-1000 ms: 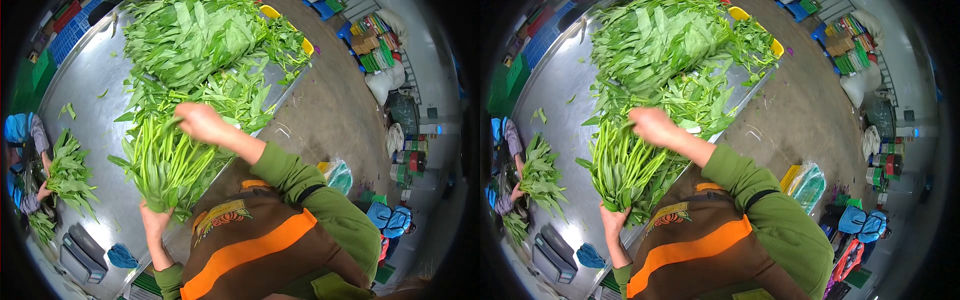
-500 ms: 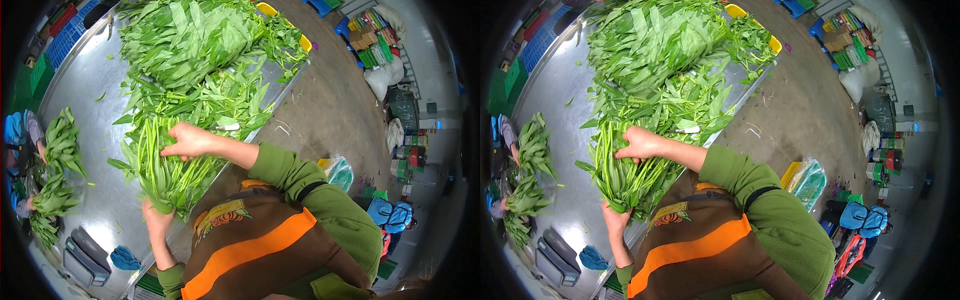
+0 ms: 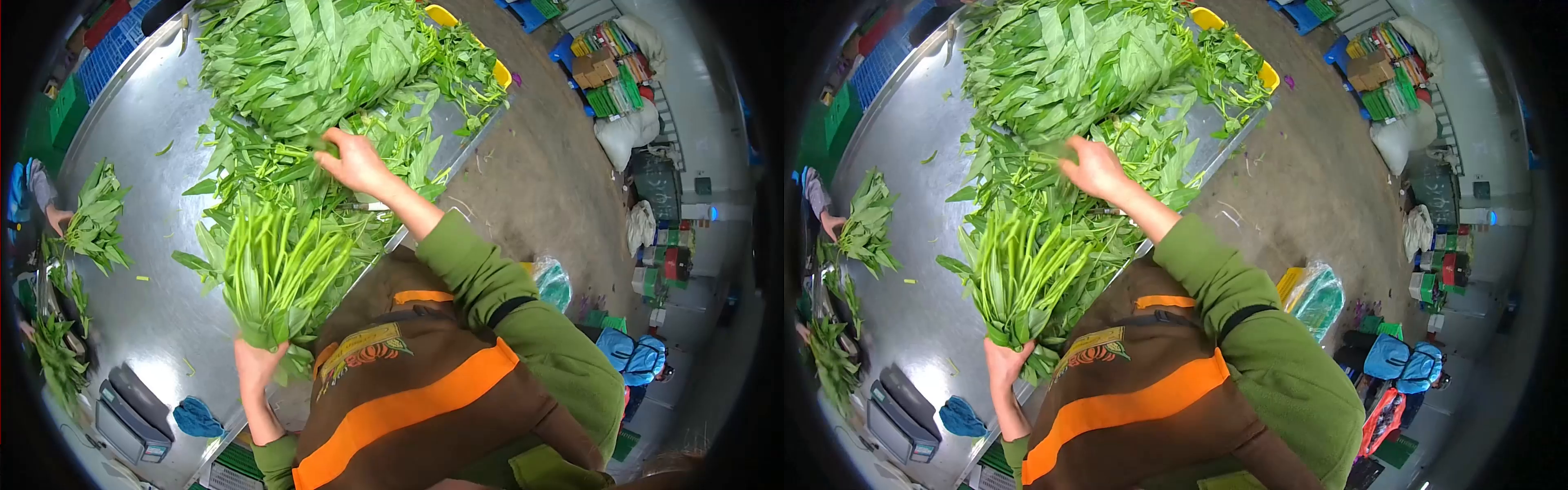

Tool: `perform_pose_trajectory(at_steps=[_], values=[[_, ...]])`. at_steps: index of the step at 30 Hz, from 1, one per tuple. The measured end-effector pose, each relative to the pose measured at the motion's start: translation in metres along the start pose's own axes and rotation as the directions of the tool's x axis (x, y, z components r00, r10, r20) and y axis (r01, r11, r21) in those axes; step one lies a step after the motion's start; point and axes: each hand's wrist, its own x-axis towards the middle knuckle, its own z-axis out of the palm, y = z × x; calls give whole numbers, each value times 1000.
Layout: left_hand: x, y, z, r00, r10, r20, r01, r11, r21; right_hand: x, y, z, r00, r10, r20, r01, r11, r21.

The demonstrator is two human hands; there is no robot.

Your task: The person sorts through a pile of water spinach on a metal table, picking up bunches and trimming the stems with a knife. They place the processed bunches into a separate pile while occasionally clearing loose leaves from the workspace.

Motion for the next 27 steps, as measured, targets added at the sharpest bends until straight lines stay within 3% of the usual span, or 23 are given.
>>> perform_pose_trajectory(at_steps=[2, 3, 4, 5, 6, 8, 12, 14, 16, 18, 19, 21, 22, 23, 25, 27], values=[[5, -4, 3, 1000, -1, -21, 1, 1000, 24, -9, -26, -1, 989, -134, 56, 115, 958, 263], [8, 3, 4, 994, 73, -78, -64, 992, 109, -13, -49, -8, 927, -22, 375, -156, 884, 440], [10, 6, 4, 980, 150, -127, -123, 972, 198, -16, -76, -19, 790, 58, 610, -388, 818, 424], [15, -1, 7, 968, 189, -164, -151, 964, 221, -23, -91, 0, 694, 66, 717, -453, 814, 363], [15, -1, 7, 969, 190, -160, -153, 963, 223, -26, -82, 24, 750, -42, 660, -335, 836, 435], [15, 0, 4, 957, 226, -181, -175, 949, 261, -28, -82, 30, 749, -115, 653, -357, 760, 543], [8, 4, 1, 929, 258, -267, -214, 960, 182, -17, -67, 17, 894, 4, 448, -309, 730, 610], [7, 0, 0, 923, 261, -284, -221, 961, 166, -9, -56, 6, 833, 34, 553, -413, 701, 581], [17, -3, 3, 909, 307, -281, -252, 943, 216, -5, -72, -10, 698, 56, 714, -510, 739, 440], [22, -1, 4, 897, 354, -265, -285, 920, 268, -18, -86, 3, 685, 1, 728, -451, 786, 423], [23, 4, 4, 890, 381, -251, -307, 907, 288, -24, -86, 17, 720, -91, 688, -430, 719, 545], [25, 11, 5, 881, 404, -245, -325, 895, 306, -22, -79, 21, 767, -93, 634, -401, 701, 589], [23, 13, 6, 907, 332, -258, -273, 932, 240, -19, -75, 16, 787, -79, 612, -398, 692, 602], [22, 13, 6, 928, 261, -266, -220, 960, 173, -15, -68, 9, 820, -42, 570, -366, 728, 579], [20, 6, 4, 934, 253, -252, -223, 964, 142, -4, -47, -3, 927, 53, 370, -263, 797, 544], [17, 0, 4, 941, 248, -232, -229, 968, 106, 9, -12, -9, 966, 155, 209, -240, 843, 482]])
